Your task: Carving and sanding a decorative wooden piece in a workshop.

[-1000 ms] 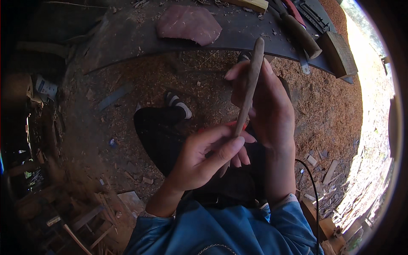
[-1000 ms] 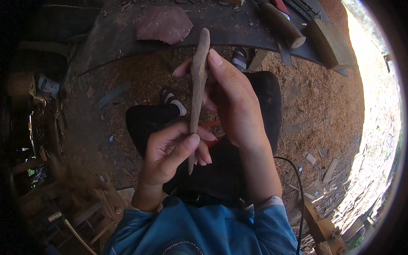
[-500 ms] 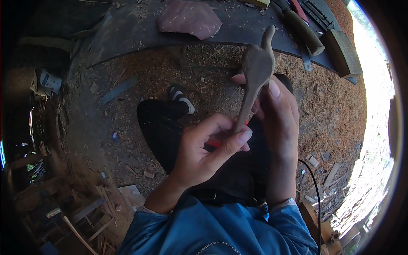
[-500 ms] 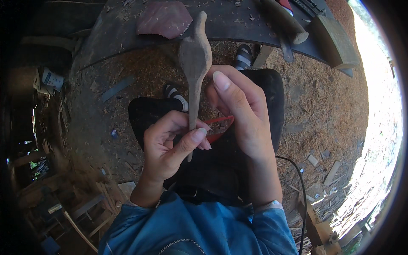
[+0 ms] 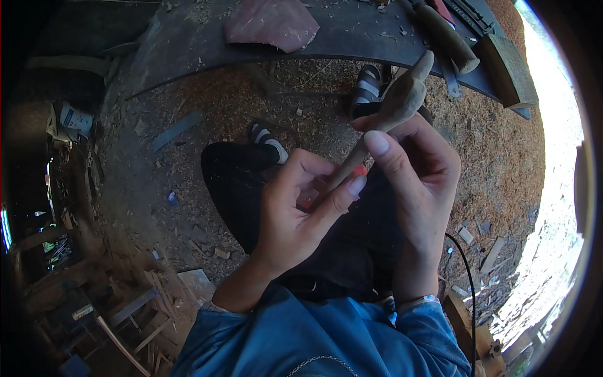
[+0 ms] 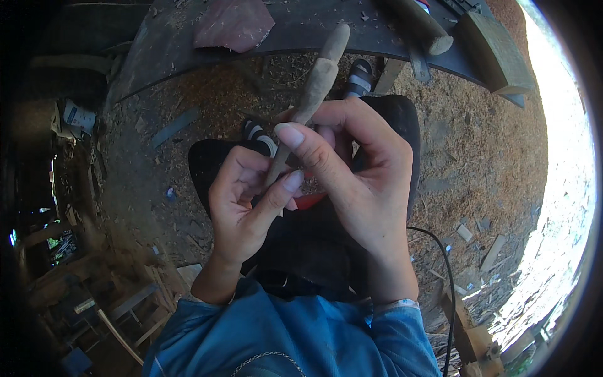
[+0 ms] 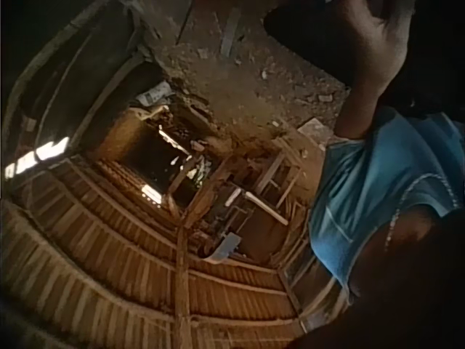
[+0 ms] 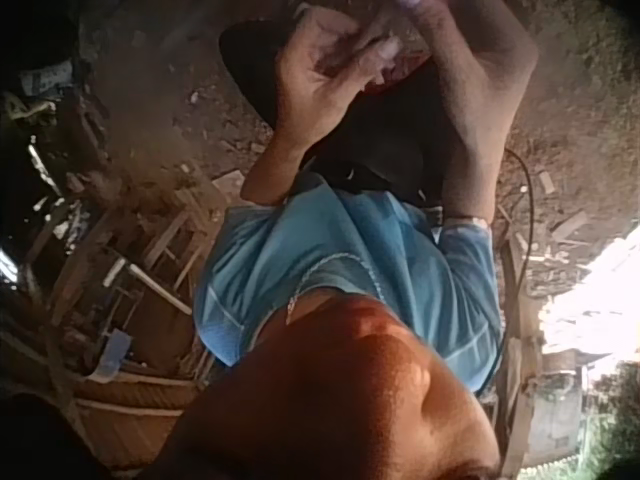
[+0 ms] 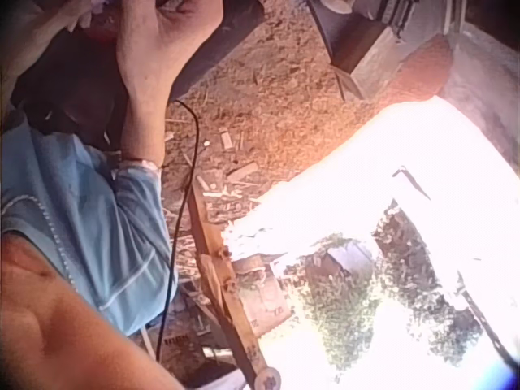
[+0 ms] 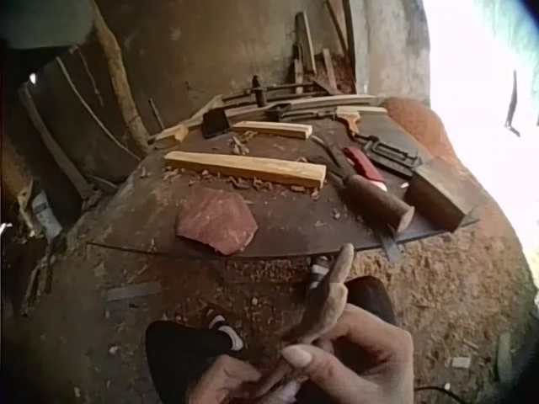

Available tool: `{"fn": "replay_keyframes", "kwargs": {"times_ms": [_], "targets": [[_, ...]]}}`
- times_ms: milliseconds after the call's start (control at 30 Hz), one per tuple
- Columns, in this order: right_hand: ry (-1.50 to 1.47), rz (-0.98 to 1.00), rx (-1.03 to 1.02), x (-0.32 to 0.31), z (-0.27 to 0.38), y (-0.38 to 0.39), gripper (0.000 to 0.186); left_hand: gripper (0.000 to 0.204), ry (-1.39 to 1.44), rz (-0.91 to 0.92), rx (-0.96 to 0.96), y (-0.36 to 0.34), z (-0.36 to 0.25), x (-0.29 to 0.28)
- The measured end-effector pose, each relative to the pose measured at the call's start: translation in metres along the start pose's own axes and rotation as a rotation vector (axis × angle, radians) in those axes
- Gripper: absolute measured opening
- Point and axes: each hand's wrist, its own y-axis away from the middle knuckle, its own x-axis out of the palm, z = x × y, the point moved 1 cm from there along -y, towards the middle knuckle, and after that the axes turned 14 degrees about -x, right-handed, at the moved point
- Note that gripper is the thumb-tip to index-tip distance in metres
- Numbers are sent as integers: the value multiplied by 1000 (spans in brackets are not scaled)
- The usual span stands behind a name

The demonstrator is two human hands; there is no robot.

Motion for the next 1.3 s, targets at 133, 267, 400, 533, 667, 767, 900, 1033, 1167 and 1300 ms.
{"fn": "replay_keyframes", "kwargs": {"times_ms": [133,267,400,533,667,767,900,1033,1167,1300], "targets": [[-190,-48,60,-1,6,-4,19,22,78,92,-127,0,-12,1],[-279,-27,149,0,1,-4,36,33,6,96,-136,0,-9,2],[-291,-2,178,-2,-3,-6,34,30,40,99,-140,-1,-5,2],[-301,-20,190,-7,-8,-4,27,30,-15,90,-134,-2,-3,2],[-307,-60,311,-18,-18,-5,26,29,8,71,-186,0,-3,1],[-305,-130,248,-21,-24,-8,30,28,-10,145,-281,-1,1,-10],[-347,-160,193,-26,-26,-13,42,27,-8,129,-233,2,7,-18],[-388,-206,155,-25,-27,-15,47,24,46,115,-273,3,8,-27],[-344,-101,93,-32,-35,-11,45,21,51,50,-224,1,6,-28],[-202,-60,244,-24,-27,-4,26,18,-45,-70,-124,-1,3,-27]]}}
